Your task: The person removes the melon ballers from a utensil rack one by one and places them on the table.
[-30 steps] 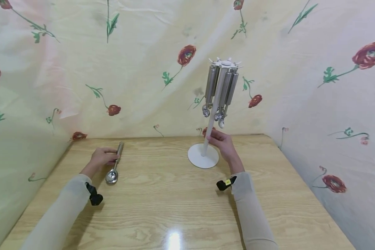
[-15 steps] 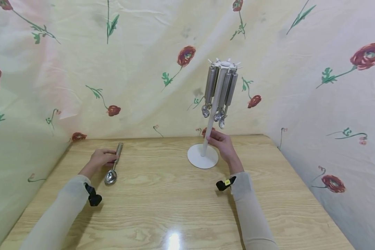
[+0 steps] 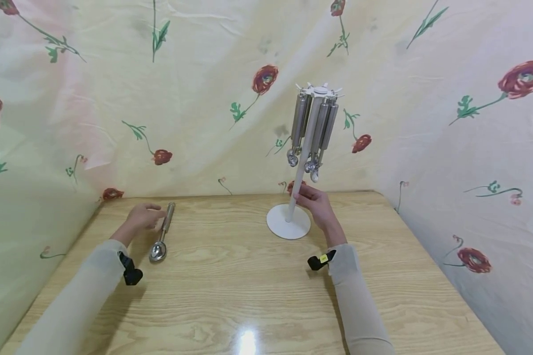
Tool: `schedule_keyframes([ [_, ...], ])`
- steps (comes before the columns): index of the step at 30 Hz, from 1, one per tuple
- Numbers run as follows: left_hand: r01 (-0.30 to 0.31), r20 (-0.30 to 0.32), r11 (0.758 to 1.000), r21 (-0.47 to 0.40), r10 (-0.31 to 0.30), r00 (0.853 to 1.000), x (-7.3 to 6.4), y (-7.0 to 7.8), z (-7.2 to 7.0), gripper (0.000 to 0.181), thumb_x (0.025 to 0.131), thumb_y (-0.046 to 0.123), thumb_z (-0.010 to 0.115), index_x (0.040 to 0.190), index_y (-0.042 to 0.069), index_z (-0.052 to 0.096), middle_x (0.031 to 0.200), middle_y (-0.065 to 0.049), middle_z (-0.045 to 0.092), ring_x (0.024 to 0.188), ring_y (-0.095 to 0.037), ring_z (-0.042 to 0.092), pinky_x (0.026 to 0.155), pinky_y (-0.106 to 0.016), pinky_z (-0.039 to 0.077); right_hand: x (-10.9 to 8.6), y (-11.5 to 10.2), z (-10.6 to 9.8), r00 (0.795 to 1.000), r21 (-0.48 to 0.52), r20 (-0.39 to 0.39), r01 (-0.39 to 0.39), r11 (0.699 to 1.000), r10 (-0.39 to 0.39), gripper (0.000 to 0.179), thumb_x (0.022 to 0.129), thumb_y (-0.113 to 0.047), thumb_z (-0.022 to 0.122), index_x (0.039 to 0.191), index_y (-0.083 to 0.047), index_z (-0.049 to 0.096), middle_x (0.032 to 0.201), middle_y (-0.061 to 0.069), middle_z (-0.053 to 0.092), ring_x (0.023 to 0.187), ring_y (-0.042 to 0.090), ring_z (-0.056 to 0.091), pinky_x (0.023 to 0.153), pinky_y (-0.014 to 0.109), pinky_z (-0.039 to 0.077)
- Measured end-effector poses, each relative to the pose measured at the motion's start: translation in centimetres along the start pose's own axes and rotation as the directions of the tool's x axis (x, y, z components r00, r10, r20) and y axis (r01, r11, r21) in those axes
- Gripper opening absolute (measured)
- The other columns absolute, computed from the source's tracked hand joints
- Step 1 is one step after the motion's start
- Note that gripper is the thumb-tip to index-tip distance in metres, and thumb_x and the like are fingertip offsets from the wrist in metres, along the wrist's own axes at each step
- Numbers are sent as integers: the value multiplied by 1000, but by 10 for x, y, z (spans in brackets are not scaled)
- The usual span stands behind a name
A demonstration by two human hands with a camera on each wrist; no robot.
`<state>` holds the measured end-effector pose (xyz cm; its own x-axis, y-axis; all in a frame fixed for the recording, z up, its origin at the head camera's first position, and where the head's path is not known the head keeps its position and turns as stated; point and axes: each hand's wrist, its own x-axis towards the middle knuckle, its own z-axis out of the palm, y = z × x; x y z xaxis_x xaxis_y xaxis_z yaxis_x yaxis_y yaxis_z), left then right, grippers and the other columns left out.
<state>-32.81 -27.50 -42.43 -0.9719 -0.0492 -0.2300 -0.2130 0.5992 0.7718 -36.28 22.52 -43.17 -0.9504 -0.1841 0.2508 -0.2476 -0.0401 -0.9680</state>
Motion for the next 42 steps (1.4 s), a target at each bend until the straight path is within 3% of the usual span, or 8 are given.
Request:
schedule_keyframes([
  [4,-82,7,997,16,82,997,-6,21,-3,59,104,25,56,147,-12,42,145,-37,45,120,-44,59,98,-43,58,0,0,-2,1000,-6,4,7,1000,-7,38,99,-11,66,135,0,63,113,-10,76,118,16,69,95,24,59],
  [7,-139,29,990,7,138,990,-10,41,-4,58,106,24,53,148,-13,39,150,-37,41,131,-50,51,108,-55,51,0,0,-3,1000,-2,6,17,1000,-17,36,99,-12,67,134,-2,65,113,-9,75,117,15,69,95,24,59],
  [12,-213,48,977,5,213,976,-12,85,-1,57,105,24,56,148,-10,41,145,-35,47,131,-48,52,109,-54,50,1,2,-5,1000,12,4,22,1000,-22,35,99,-10,66,133,-2,66,114,-9,75,115,12,69,95,25,59],
  [17,-307,64,952,10,306,950,-15,137,6,56,102,24,61,148,-5,45,144,-31,51,129,-44,55,108,-53,51,1,1,-5,1000,16,0,18,1000,-18,37,99,-9,66,135,1,63,112,-10,76,111,7,70,94,24,59],
  [23,-427,101,903,-52,430,897,-25,194,21,53,102,22,63,147,-1,48,139,-26,56,129,-39,56,107,-51,52,2,1,-4,1000,21,1,26,999,-26,36,99,-10,67,133,0,65,113,-10,76,112,8,70,94,23,59],
  [28,-510,90,850,-131,522,848,-35,230,34,49,101,20,64,145,0,52,135,-24,60,124,-35,59,106,-49,53,2,2,-4,1000,31,3,29,999,-29,35,99,-9,66,133,0,65,116,-8,75,115,12,69,94,23,59],
  [36,-617,-13,746,-252,635,772,-42,271,59,41,100,17,67,138,4,60,130,-19,67,116,-29,67,99,-42,58,1,3,-3,1000,10,-4,-2,1000,2,37,98,-13,68,133,-1,65,117,-3,76,124,26,66,96,25,58],
  [42,-667,-76,648,-367,694,716,-44,291,83,37,99,15,68,135,4,63,128,-18,69,114,-27,69,98,-38,59,0,1,0,1000,12,9,-2,1000,2,36,99,-12,67,133,-2,66,114,-10,75,115,11,69,97,24,58],
])
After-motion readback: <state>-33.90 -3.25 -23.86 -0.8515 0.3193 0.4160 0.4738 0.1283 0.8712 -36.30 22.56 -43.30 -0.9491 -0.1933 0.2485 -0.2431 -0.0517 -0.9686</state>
